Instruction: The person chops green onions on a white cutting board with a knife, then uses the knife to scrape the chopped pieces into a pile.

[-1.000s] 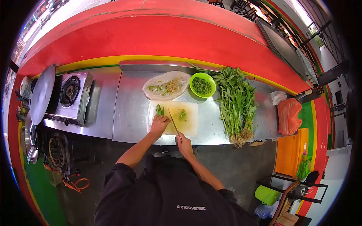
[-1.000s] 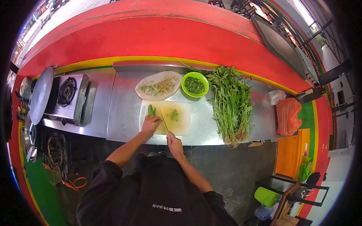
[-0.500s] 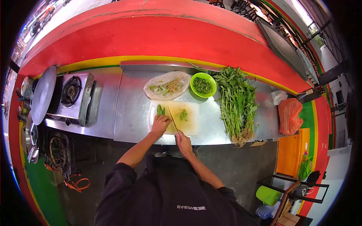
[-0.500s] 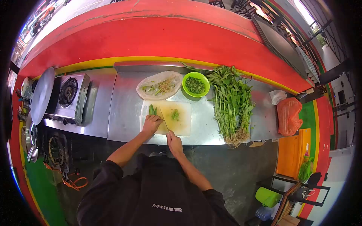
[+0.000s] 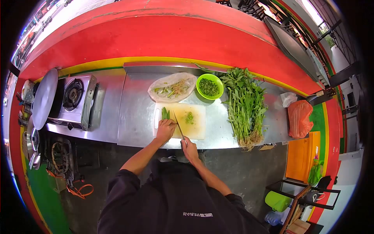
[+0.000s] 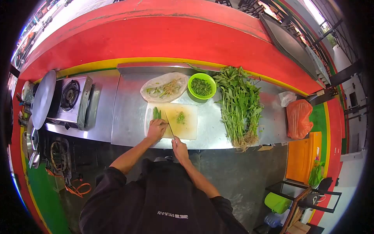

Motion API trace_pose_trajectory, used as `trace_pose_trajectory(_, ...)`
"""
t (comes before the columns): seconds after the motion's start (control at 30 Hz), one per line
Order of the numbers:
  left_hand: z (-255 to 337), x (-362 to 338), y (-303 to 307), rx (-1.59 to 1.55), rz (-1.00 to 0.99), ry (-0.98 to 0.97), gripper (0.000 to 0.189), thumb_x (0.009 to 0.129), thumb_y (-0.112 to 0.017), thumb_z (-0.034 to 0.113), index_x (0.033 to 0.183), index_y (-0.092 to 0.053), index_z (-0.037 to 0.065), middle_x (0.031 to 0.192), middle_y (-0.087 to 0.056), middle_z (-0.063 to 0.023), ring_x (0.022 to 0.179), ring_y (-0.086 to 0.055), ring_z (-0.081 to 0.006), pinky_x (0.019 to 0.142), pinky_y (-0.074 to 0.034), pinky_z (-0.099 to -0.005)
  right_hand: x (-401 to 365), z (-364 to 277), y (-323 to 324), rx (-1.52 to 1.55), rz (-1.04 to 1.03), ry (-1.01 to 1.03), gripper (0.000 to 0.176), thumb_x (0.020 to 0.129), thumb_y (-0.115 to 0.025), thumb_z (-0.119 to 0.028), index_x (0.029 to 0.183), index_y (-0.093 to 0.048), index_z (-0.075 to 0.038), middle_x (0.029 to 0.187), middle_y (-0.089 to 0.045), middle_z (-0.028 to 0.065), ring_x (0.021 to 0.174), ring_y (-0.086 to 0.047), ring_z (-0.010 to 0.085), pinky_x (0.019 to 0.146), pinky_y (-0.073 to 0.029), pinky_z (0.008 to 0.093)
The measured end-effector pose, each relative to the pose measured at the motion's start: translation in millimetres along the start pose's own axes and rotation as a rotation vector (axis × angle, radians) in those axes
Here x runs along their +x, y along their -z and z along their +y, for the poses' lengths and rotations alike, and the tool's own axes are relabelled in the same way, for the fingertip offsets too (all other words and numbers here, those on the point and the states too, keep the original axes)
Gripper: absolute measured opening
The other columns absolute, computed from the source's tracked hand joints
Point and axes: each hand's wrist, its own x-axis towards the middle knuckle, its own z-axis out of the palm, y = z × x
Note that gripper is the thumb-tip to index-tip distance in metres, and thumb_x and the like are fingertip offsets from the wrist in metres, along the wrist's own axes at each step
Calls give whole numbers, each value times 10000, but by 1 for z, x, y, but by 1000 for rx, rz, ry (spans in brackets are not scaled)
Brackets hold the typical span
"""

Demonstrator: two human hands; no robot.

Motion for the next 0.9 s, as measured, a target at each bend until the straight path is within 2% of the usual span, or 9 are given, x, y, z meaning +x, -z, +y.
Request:
trace_pose_trajectory(0.17, 1, -1, 1, 44, -14, -29, 161, 894, -665, 145, 1009, -772, 106, 1041, -651, -10, 1051, -592, -213, 967, -394, -427, 1, 6, -6, 10, 35, 50, 323, 1025, -577, -257, 1274, -634, -60, 795, -677, 283, 763, -692, 469, 657, -531, 502)
trace_pose_trajectory(0.43, 0, 2, -6, 180, -74, -99, 180, 862, -663, 159, 1008, -754, 107, 1063, -642, -19, 1061, -582, -219, 959, -399, -431, 11, -4, 7, -227, -25, 66, 323, 1025, -561, -310, 1259, -626, -97, 852, -689, 296, 806, -674, 498, 707, -532, 585)
trace_pose_trajectory(0.57, 0, 1, -8, 265, -90, -112, 212, 836, -663, 158, 1023, -743, 97, 1077, -642, -25, 1065, -583, -224, 950, -407, -431, 13, 0, 6, -223, -20, 105, 339, 1025, -548, -308, 1275, -613, -88, 810, -687, 285, 766, -677, 495, 675, -541, 585)
trace_pose_trajectory(0.67, 2, -1, -3, 278, -58, -155, 228, 857, -608, 146, 1038, -726, 73, 1064, -632, -40, 1060, -579, -224, 952, -416, -431, 12, 1, 3, -197, -12, 121, 322, 1040, -525, -320, 1251, -591, -86, 831, -687, 300, 786, -667, 514, 699, -525, 601)
trace_pose_trajectory(0.77, 4, -3, -5, 327, -44, -176, 250, 821, -643, 137, 1045, -735, 76, 1075, -636, -35, 1055, -586, -223, 952, -417, -435, 13, 1, -3, -300, -77, 46, 296, 1051, -496, -334, 1210, -540, -87, 804, -682, 303, 764, -659, 532, 680, -517, 619)
trace_pose_trajectory(0.9, 6, -4, -5, 370, -92, -159, 273, 835, -621, 127, 1079, -725, 64, 1089, -630, -43, 1067, -582, -220, 955, -420, -436, 10, -1, -6, -339, -83, 24, 335, 1063, -465, -347, 1147, -474, -22, 763, -660, 336, 742, -649, 555, 667, -504, 649)
